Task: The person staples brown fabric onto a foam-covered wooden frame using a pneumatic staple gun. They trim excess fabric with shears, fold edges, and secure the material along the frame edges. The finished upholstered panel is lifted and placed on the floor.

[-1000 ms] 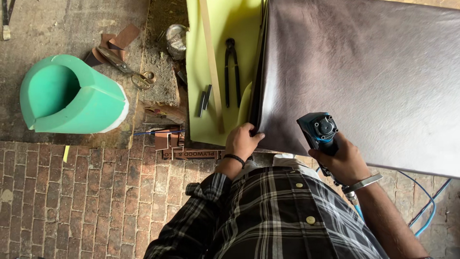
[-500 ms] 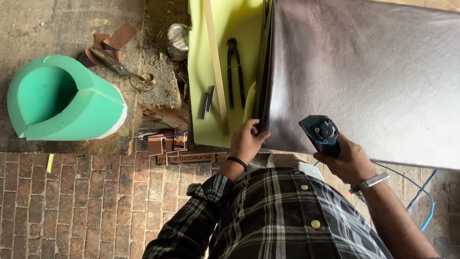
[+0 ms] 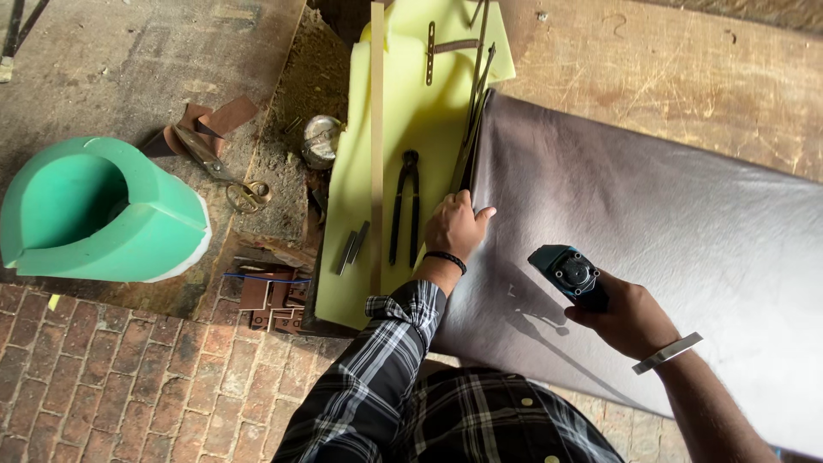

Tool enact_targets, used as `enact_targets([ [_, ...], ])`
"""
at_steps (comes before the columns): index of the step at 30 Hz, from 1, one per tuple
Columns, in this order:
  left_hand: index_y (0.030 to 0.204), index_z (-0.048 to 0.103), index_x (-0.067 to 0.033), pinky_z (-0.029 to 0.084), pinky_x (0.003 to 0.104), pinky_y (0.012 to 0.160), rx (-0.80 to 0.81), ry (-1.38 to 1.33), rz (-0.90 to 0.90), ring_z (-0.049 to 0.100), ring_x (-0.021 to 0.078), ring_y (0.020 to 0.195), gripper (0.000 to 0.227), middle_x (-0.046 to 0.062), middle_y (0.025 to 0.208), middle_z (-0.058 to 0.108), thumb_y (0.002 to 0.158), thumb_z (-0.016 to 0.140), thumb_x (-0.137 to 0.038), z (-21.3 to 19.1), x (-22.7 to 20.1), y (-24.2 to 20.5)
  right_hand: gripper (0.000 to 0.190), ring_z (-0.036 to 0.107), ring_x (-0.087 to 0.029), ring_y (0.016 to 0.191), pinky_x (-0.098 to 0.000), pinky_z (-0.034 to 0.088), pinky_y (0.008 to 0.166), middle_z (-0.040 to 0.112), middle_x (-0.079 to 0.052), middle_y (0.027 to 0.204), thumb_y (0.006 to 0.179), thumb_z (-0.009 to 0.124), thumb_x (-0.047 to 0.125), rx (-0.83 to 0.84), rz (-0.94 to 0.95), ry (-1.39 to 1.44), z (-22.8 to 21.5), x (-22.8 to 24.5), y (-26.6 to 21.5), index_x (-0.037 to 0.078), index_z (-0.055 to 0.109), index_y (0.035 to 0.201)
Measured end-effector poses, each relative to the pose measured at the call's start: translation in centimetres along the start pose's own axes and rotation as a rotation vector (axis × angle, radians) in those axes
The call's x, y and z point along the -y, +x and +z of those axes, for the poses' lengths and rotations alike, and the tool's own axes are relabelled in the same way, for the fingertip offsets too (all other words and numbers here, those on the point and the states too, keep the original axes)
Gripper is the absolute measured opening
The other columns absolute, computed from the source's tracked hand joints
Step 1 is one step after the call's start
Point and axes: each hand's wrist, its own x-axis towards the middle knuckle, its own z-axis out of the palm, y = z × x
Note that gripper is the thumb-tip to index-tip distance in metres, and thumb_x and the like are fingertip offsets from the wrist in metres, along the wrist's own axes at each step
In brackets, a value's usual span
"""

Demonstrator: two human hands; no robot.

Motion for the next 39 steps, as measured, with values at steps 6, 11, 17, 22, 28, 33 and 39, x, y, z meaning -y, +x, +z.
enact_targets([
  [6,0.08,0.072,-0.0068,0.057,0.046,0.065,0.164,0.03,-0.159,0.072,0.0326,0.073,0.051,0.016,0.08,0.072,0.092,0.065,-0.056,0.0,-1.0,6.5,0.038,0.071,-0.021,0.057,-0.0366,0.058,0.051,0.075,-0.013,0.069,0.083,0.081,0.033,0.057,0.122,0.034,-5.9,1.2,6.8,0.004,0.07,0.106],
  [11,0.078,0.079,-0.0078,0.053,0.047,0.066,0.098,-0.233,-0.257,0.069,0.0356,0.072,0.045,0.016,0.079,0.074,0.088,0.07,-0.051,0.8,1.0,8.0,0.045,0.071,-0.021,0.058,-0.034,0.061,0.053,0.075,-0.013,0.074,0.09,0.075,0.046,0.098,0.068,-0.25,-8.7,3.1,15.9,0.004,0.07,0.107],
  [17,0.09,0.081,-0.0044,0.058,0.036,0.073,0.191,-0.652,-0.521,0.076,0.025,0.078,0.043,0.014,0.083,0.079,0.082,0.078,-0.046,2.9,3.2,8.3,0.045,0.075,-0.019,0.069,-0.034,0.062,0.066,0.079,-0.014,0.088,0.087,0.079,0.044,0.089,-0.019,-0.262,-9.5,5.1,25.1,0.005,0.071,0.108],
  [22,0.089,0.082,-0.0029,0.058,0.033,0.075,0.177,-0.86,-0.586,0.076,0.0222,0.081,0.034,0.012,0.086,0.08,0.078,0.084,-0.035,3.7,3.7,8.6,0.041,0.075,-0.02,0.078,-0.0391,0.063,0.077,0.079,-0.013,0.098,0.084,0.082,0.036,0.096,-0.041,-0.151,-9.0,6.9,27.8,0.005,0.072,0.109],
  [28,0.089,0.083,-0.0032,0.058,0.032,0.078,0.17,-0.922,-0.6,0.076,0.0211,0.084,0.032,0.012,0.089,0.081,0.076,0.085,-0.032,4.0,3.9,8.8,0.032,0.076,-0.023,0.075,-0.0383,0.066,0.074,0.079,-0.016,0.093,0.096,0.076,0.032,0.103,-0.107,-0.375,-8.9,7.6,28.4,0.002,0.073,0.108],
  [33,0.085,0.081,-0.0018,0.059,0.032,0.076,0.168,-0.968,-0.615,0.076,0.0205,0.08,0.03,0.012,0.087,0.081,0.076,0.085,-0.03,4.9,3.8,8.7,0.031,0.075,-0.02,0.072,-0.0353,0.063,0.07,0.079,-0.014,0.092,0.088,0.079,0.03,0.138,-0.139,-0.316,-8.3,7.4,27.5,0.007,0.073,0.108],
  [39,0.084,0.081,-0.0012,0.057,0.031,0.074,0.153,-1.004,-0.605,0.074,0.0179,0.078,0.028,0.011,0.085,0.081,0.076,0.086,-0.028,5.1,4.4,8.6,0.031,0.074,-0.019,0.067,-0.0341,0.064,0.061,0.078,-0.014,0.088,0.093,0.077,0.033,0.161,-0.079,-0.401,-7.1,8.8,25.6,0.004,0.073,0.104],
])
